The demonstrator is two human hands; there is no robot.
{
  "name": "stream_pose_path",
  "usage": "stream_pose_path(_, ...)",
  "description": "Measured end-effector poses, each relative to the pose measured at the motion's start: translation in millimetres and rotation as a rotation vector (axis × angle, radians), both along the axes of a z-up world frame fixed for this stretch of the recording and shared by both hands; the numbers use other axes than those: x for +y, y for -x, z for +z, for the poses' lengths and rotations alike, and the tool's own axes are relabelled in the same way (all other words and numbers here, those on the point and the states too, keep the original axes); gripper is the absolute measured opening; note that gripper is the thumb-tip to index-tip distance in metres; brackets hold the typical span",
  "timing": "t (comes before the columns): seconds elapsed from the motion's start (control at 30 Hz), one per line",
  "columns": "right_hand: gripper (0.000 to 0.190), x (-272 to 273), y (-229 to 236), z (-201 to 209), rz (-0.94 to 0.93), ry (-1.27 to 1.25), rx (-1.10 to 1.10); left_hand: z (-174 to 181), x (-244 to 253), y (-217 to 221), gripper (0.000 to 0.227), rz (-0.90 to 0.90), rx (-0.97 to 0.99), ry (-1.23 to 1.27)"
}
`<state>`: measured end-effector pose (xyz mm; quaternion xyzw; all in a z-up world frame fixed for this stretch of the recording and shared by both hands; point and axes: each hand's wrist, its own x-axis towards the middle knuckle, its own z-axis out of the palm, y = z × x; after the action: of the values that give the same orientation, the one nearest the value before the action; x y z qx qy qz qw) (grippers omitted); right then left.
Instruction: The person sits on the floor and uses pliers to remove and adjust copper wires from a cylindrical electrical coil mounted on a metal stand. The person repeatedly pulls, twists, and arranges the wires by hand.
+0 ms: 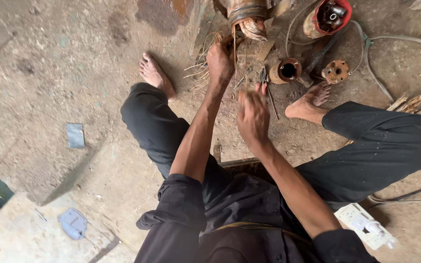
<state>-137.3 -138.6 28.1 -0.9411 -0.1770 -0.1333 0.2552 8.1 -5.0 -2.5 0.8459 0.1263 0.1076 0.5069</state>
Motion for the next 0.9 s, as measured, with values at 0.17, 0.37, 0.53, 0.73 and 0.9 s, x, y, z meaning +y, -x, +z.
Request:
stream_pose_path(0.17, 0.012, -22.6, 38.3, 44.8, -0.022, -0.024, 0.105, 3.1, -1.5, -1.6, 0.020, 0.002, 0.066, -0.029)
stream_pose_path(0.37, 0.015, -48.3, 70.6, 98.5, 0.012, 0.014, 0.136, 5.6, 0.6, 1.6, 0.022, 0.028, 0.074, 0.009)
stream_pose_path(0.53, 0.014, -58.5, 94.2, 138.6, -0.019, -0.069, 0.174, -1.5, 0.1, 2.0, 0.022, 0.037, -0.066, -0.065)
stream_pose_path(0.73, 0.015, -84.8, 121.0, 177.4, -0.031, -0.037, 0.210, -6.9, 0.3, -0.9, 0.026, 0.037, 0.043, 0.030)
stream_pose_path(0.9, 0.018, -122.5, 142.1, 188.3, -0.122, 0.012, 0.267, -14.0, 3.9, -4.2, 0.026, -0.004, 0.149, 0.026)
